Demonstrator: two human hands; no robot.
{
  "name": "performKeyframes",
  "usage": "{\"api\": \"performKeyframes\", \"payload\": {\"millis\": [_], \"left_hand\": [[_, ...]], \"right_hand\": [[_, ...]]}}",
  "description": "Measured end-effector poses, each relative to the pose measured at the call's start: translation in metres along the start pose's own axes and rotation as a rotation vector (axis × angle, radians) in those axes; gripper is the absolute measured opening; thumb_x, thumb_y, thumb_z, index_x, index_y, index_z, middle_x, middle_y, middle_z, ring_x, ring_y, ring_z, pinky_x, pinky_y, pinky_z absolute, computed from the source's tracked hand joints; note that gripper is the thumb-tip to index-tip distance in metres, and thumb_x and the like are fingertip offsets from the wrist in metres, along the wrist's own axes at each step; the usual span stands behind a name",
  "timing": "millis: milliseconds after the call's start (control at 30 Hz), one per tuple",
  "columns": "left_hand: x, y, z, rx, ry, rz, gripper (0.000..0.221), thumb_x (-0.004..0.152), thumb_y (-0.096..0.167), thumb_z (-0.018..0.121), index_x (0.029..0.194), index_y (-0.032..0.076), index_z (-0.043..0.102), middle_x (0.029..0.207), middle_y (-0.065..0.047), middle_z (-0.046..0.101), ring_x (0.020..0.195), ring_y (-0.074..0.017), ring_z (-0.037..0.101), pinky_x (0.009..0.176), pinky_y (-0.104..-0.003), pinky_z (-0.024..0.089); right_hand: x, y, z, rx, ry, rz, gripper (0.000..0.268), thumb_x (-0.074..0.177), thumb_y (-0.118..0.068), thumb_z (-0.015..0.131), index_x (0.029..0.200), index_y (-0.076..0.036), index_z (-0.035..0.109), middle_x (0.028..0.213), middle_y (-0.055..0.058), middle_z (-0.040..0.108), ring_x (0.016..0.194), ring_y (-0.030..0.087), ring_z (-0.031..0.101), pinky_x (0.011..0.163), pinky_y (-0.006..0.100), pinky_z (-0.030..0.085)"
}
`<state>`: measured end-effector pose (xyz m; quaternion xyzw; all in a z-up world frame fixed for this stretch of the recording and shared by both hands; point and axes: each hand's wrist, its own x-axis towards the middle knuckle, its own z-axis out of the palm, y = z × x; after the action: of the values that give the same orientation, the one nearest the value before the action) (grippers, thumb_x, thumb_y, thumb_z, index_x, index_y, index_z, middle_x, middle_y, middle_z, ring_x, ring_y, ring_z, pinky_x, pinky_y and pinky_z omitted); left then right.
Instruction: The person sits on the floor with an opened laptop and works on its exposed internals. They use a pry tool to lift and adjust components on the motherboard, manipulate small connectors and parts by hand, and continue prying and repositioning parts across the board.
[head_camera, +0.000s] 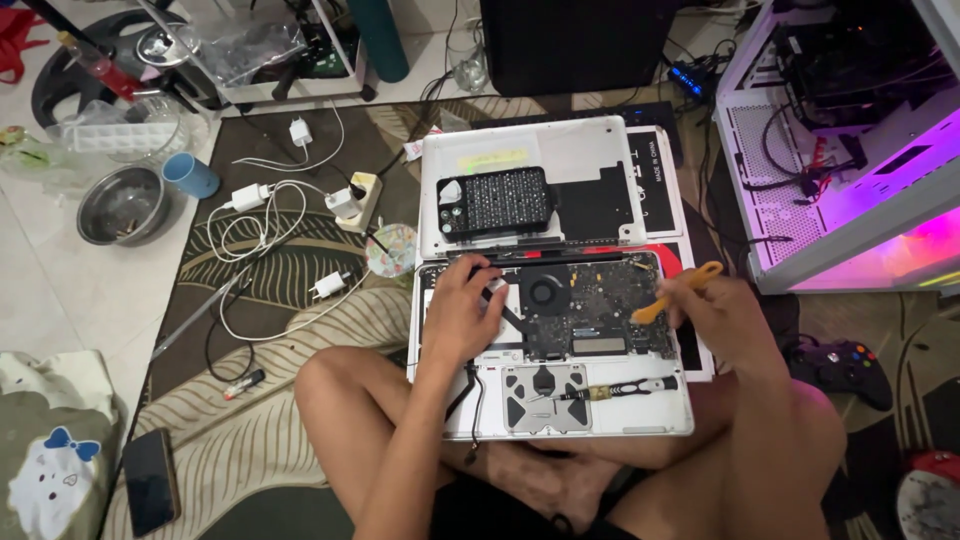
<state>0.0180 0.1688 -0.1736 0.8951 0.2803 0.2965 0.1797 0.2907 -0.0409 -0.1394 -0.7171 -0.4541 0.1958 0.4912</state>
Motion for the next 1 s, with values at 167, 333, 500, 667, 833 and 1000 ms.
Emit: {"api": "performKeyframes", "payload": {"millis": [167, 333, 500, 667, 833, 1000], "left_hand": [[0.0, -0.002, 0.001, -0.003, -0.022, -0.023, 0.027, 0.094, 0.03, 0.069, 0.111, 0.01, 0.073, 0.117, -0.007, 0.063, 0.12, -0.0326, 0.063, 0.111, -0.045, 0.044], [0.001, 0.0, 0.0, 0.0, -0.023, -0.018, 0.026, 0.094, 0.03, 0.069, 0.111, 0.01, 0.074, 0.116, -0.008, 0.063, 0.12, -0.0321, 0.063, 0.11, -0.044, 0.044], [0.002, 0.002, -0.002, 0.004, -0.032, -0.03, 0.027, 0.094, 0.03, 0.069, 0.112, 0.01, 0.074, 0.117, -0.008, 0.063, 0.121, -0.0324, 0.063, 0.111, -0.044, 0.044], [0.003, 0.009, -0.009, -0.008, -0.042, -0.056, 0.027, 0.095, 0.028, 0.068, 0.113, 0.009, 0.074, 0.116, -0.01, 0.064, 0.121, -0.0335, 0.063, 0.111, -0.045, 0.043], [0.004, 0.01, -0.009, -0.009, -0.04, -0.058, 0.027, 0.095, 0.028, 0.069, 0.112, 0.009, 0.074, 0.116, -0.009, 0.064, 0.121, -0.0331, 0.063, 0.112, -0.044, 0.043], [0.003, 0.01, -0.009, -0.021, -0.055, -0.073, 0.026, 0.095, 0.028, 0.069, 0.112, 0.009, 0.075, 0.116, -0.009, 0.064, 0.121, -0.0332, 0.063, 0.112, -0.045, 0.043]], "right_hand": [[0.003, -0.019, 0.008, 0.029, 0.067, -0.022, 0.024, 0.103, -0.014, 0.065, 0.084, -0.004, 0.076, 0.066, 0.013, 0.073, 0.067, 0.021, 0.068, 0.077, 0.034, 0.052], [0.002, -0.003, 0.004, -0.04, 0.014, -0.061, 0.021, 0.096, -0.016, 0.072, 0.077, -0.012, 0.079, 0.062, 0.006, 0.075, 0.061, 0.014, 0.065, 0.073, 0.031, 0.053], [0.003, -0.006, 0.005, -0.116, 0.001, -0.094, 0.009, 0.092, -0.016, 0.075, 0.098, -0.013, 0.082, 0.071, 0.008, 0.077, 0.065, 0.016, 0.068, 0.068, 0.032, 0.053], [0.002, -0.013, 0.006, -0.049, 0.006, -0.133, 0.011, 0.094, -0.012, 0.073, 0.094, -0.014, 0.084, 0.067, 0.005, 0.076, 0.06, 0.013, 0.062, 0.067, 0.03, 0.052], [0.003, -0.009, 0.008, -0.051, 0.022, -0.153, 0.016, 0.096, -0.014, 0.072, 0.084, -0.012, 0.082, 0.062, 0.007, 0.073, 0.052, 0.017, 0.06, 0.064, 0.031, 0.051], [0.005, -0.007, 0.015, -0.069, 0.076, -0.208, 0.01, 0.096, -0.015, 0.075, 0.098, -0.012, 0.084, 0.067, 0.012, 0.072, 0.054, 0.019, 0.06, 0.063, 0.032, 0.049]]}}
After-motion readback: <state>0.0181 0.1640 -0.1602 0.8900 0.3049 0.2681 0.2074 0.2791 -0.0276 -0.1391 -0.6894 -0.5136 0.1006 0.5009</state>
